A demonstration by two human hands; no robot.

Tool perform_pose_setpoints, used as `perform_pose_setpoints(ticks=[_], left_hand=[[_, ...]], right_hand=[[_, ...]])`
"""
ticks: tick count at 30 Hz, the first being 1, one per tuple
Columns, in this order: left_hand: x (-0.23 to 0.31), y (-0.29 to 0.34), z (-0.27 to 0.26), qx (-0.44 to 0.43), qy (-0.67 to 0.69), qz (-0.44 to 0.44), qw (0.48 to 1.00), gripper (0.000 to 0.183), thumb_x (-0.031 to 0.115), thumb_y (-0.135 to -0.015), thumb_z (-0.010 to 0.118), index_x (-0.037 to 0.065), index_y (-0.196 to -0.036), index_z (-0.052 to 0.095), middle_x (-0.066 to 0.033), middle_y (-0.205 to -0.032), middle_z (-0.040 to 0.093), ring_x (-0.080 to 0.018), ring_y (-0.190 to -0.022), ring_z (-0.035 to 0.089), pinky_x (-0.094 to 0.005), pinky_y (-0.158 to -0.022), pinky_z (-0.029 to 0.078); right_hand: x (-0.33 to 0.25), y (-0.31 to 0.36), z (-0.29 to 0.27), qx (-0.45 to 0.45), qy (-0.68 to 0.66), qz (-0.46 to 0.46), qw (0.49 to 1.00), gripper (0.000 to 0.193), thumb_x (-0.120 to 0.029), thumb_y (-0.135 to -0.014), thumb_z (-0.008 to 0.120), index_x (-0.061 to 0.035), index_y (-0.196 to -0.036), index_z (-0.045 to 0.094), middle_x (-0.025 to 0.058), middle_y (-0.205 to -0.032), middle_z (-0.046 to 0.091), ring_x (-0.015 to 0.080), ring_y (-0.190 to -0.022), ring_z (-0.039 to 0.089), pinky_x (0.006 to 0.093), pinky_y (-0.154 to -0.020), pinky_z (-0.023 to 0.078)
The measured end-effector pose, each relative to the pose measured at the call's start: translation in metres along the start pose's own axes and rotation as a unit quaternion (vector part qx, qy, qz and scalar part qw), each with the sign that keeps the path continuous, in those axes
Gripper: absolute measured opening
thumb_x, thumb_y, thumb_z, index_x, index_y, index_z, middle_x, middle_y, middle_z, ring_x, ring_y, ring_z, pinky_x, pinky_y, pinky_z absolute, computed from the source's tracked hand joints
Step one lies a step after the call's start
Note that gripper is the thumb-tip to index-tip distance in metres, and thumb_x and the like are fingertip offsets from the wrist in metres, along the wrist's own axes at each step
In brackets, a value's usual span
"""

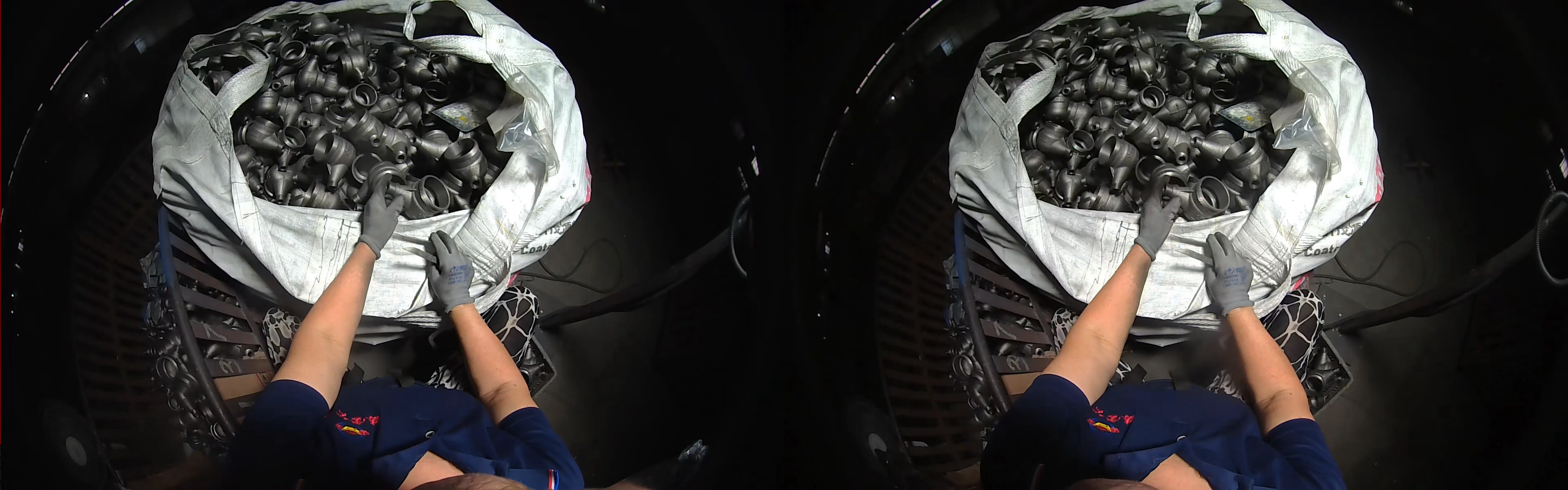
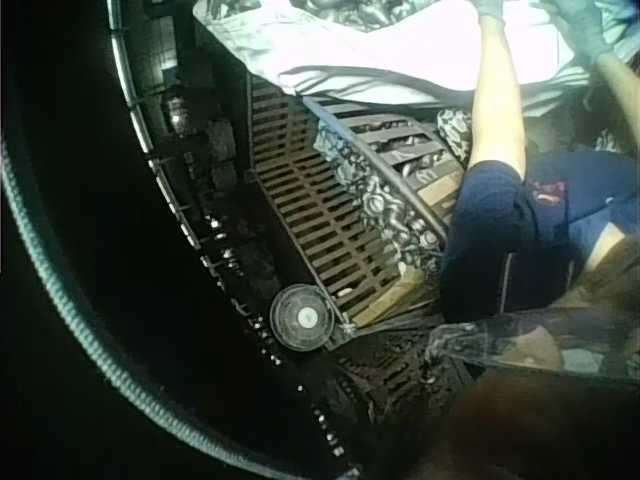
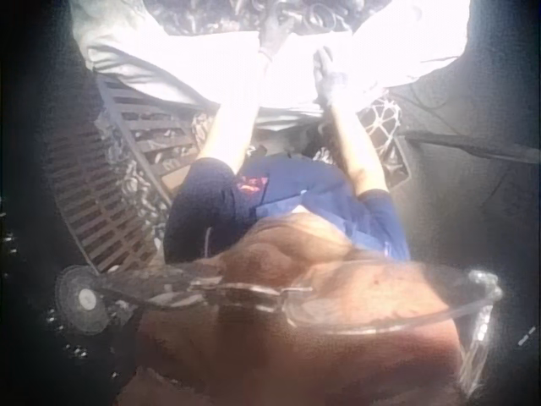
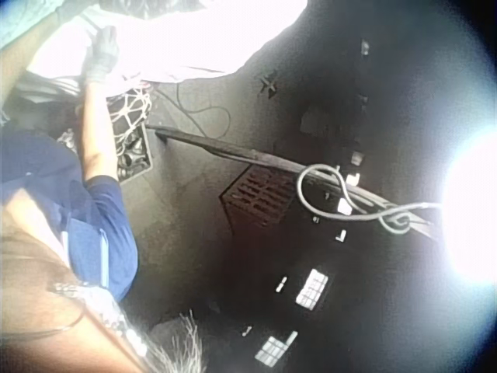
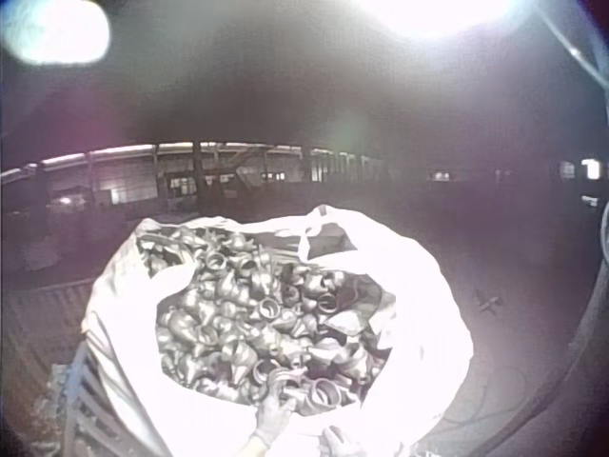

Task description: Sorting through metal castings in a large bulk bag and cleaning surfaces with a scraper knife.

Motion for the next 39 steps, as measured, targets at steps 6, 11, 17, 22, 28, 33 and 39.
perform_pose_setpoints(ticks=[6, 11, 17, 22, 28, 33, 39], left_hand=[[0.017, 0.003, -0.001, -0.007, 0.007, -0.030, 0.999, 0.057, 0.004, -0.081, 0.060, -0.001, -0.134, 0.040, -0.0091, -0.118, 0.053, -0.0150, -0.101, 0.050, -0.0268, -0.091, 0.041], [0.031, 0.004, -0.004, 0.006, -0.043, -0.006, 0.999, 0.057, 0.004, -0.080, 0.060, -0.001, -0.133, 0.040, -0.0142, -0.124, 0.052, -0.0219, -0.115, 0.050, -0.0301, -0.098, 0.039], [0.017, 0.001, -0.002, 0.004, -0.054, -0.009, 0.998, 0.056, 0.008, -0.080, 0.061, -0.002, -0.131, 0.041, -0.0171, -0.124, 0.053, -0.0237, -0.117, 0.050, -0.0301, -0.099, 0.038], [0.002, -0.003, -0.004, 0.031, -0.073, 0.058, 0.995, 0.059, 0.014, -0.080, 0.064, 0.000, -0.133, 0.041, -0.0241, -0.117, 0.057, -0.0353, -0.108, 0.056, -0.0378, -0.092, 0.044], [0.010, -0.001, -0.003, 0.013, -0.062, 0.025, 0.998, 0.053, 0.007, -0.081, 0.061, -0.001, -0.130, 0.043, -0.0179, -0.121, 0.054, -0.0244, -0.113, 0.053, -0.0322, -0.097, 0.039], [0.011, 0.000, -0.003, 0.003, -0.033, -0.015, 0.999, 0.052, 0.005, -0.080, 0.060, -0.001, -0.130, 0.043, -0.0179, -0.121, 0.054, -0.0238, -0.112, 0.053, -0.0320, -0.097, 0.039], [-0.004, -0.002, -0.006, 0.028, -0.050, 0.039, 0.998, 0.059, 0.015, -0.081, 0.063, 0.002, -0.134, 0.041, -0.0232, -0.117, 0.058, -0.0334, -0.109, 0.057, -0.0358, -0.090, 0.045]], right_hand=[[0.003, -0.003, 0.004, 0.001, 0.021, -0.001, 1.000, 0.054, -0.012, -0.070, 0.064, -0.0118, -0.123, 0.053, 0.0088, -0.125, 0.055, 0.0314, -0.085, 0.064, 0.0409, -0.075, 0.051], [0.004, -0.002, 0.008, -0.008, 0.024, -0.003, 1.000, 0.054, -0.012, -0.071, 0.064, -0.0126, -0.123, 0.053, 0.0089, -0.125, 0.055, 0.0313, -0.087, 0.063, 0.0415, -0.075, 0.050], [0.003, -0.003, 0.007, 0.002, 0.026, -0.007, 1.000, 0.052, -0.011, -0.072, 0.063, -0.0123, -0.123, 0.052, 0.0108, -0.123, 0.056, 0.0313, -0.092, 0.062, 0.0415, -0.075, 0.050], [0.003, -0.004, 0.010, -0.005, 0.016, -0.001, 1.000, 0.052, -0.011, -0.072, 0.063, -0.0123, -0.123, 0.053, 0.0108, -0.123, 0.056, 0.0308, -0.094, 0.062, 0.0417, -0.076, 0.051], [0.003, -0.004, 0.009, 0.006, 0.037, -0.011, 0.999, 0.053, -0.011, -0.071, 0.062, -0.0127, -0.123, 0.053, 0.0096, -0.124, 0.056, 0.0300, -0.096, 0.062, 0.0415, -0.076, 0.051], [0.002, -0.004, 0.009, 0.010, 0.034, -0.014, 0.999, 0.053, -0.012, -0.071, 0.063, -0.0129, -0.123, 0.053, 0.0096, -0.124, 0.056, 0.0302, -0.095, 0.062, 0.0411, -0.076, 0.051], [0.003, -0.003, 0.014, -0.008, 0.026, -0.006, 1.000, 0.055, -0.012, -0.071, 0.062, -0.0127, -0.125, 0.052, 0.0099, -0.126, 0.054, 0.0309, -0.098, 0.061, 0.0424, -0.076, 0.050]])
Point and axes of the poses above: each hand's wrist, its own y-axis away from the middle knuckle, its own z-axis out of the palm, x = y × z, the point moved 5 cm from there along -y, towards the middle knuckle
